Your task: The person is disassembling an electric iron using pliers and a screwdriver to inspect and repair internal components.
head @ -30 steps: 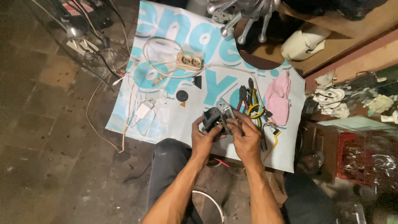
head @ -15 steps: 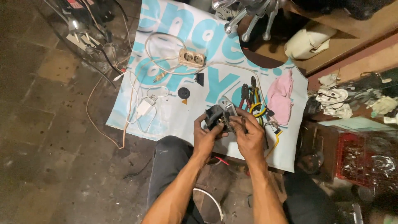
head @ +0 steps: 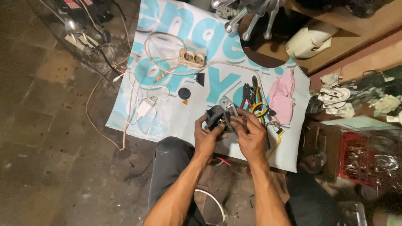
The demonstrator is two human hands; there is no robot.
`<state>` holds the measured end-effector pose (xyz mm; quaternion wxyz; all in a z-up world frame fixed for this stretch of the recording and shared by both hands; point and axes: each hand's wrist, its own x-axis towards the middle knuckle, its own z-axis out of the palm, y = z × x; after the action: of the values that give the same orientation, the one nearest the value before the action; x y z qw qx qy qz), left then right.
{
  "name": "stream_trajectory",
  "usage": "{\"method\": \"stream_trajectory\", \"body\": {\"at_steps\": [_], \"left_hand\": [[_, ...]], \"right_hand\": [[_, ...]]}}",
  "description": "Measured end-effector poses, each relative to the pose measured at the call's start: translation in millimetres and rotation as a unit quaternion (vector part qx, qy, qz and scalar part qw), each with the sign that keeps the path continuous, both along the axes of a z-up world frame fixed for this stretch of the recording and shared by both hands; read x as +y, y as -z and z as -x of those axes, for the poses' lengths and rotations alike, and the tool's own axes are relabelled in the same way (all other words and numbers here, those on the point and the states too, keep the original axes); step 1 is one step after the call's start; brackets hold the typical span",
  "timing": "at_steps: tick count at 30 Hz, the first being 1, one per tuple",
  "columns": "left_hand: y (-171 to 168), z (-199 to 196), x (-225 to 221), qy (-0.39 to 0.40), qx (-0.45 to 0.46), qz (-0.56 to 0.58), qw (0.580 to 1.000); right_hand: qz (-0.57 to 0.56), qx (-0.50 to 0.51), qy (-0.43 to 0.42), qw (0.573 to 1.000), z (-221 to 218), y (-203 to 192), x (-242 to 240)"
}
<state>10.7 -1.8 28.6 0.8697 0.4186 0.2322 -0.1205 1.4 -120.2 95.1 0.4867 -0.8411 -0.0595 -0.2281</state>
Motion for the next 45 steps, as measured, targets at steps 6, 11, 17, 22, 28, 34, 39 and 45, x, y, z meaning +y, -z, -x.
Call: {"method": "stream_trajectory", "body": {"at_steps": [6, 11, 17, 22, 28, 34, 39, 45], "left_hand": [[4.4, 2.0, -1.7, -0.005, -0.015, -0.011, 1.0], [-7.5, 5.0, -1.9, -0.013, -0.019, -0.021, 1.0], [-2.1, 4.1, -1.0, -0.009, -0.031, -0.034, 0.999], [-6.5, 3.9, -0.4, -0.019, -0.014, -0.041, 0.999], [-8.3, 4.4, 0.4, -0.01, -0.013, -0.044, 0.999], [-9.7, 3.9, -2.8, -0.008, 0.001, -0.002, 1.0], [-15.3, 9.9, -4.1, -0.007, 0.025, -0.007, 1.0], [1.9, 6.9, -8.1, -0.014, 0.038, -0.008, 0.999]], "right_hand": [[-0.011, -0.004, -0.005, 1.0, -0.8, -2.9, 1.0], [-0.007, -0.008, -0.005, 1.0, -1.2, -4.8, 1.1], [-0.02, -0.006, -0.014, 1.0, -1.6, -4.7, 2.9], [-0.015, -0.024, -0.023, 0.999, 1.9, -3.7, 4.8], [0.009, -0.048, 0.004, 0.999, 20.7, 0.3, 3.1], [-0.002, 0.002, 0.046, 0.999, 45.0, 10.7, 11.8], [-0.032, 0.023, 0.07, 0.997, 53.2, 16.3, 18.2], [-0.022, 0.026, 0.104, 0.994, 54.9, 15.7, 25.8]]}}
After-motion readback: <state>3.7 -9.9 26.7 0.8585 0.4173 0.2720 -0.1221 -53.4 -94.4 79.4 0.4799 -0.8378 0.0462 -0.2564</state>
